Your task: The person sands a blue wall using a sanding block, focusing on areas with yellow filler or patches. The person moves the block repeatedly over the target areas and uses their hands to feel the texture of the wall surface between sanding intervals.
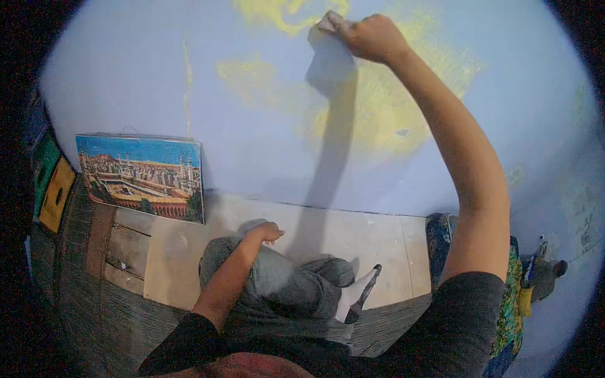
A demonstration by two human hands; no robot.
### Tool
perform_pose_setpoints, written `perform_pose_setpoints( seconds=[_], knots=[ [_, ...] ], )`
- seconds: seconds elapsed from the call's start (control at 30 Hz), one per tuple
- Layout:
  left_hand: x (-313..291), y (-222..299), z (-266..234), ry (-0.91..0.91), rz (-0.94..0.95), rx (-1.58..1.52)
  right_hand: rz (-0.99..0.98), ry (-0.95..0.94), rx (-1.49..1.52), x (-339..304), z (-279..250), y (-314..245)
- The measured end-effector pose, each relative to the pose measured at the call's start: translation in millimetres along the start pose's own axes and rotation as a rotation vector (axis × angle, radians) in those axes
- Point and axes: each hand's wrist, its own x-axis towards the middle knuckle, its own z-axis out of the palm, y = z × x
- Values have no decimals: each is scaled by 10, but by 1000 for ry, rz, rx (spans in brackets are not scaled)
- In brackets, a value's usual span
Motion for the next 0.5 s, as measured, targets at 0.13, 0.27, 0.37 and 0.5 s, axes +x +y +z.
perform_pose_setpoints(
  seconds=[0.13, 0.27, 0.37, 0.5],
  knots=[
    [-62, 58, 0, 21, 25, -6, 230, -110, 25, 138, -329, 189],
    [-54, 183, 12, -13, 34, 59, 262, 110, -5, -158, 398, 24],
    [-96, 23, -47, 22, 27, 43, 244, 86, 100, -41, 332, -402],
    [-147, 134, -9, 18, 41, 18, 85, -96, 59, -178, 281, -462]
  ],
)
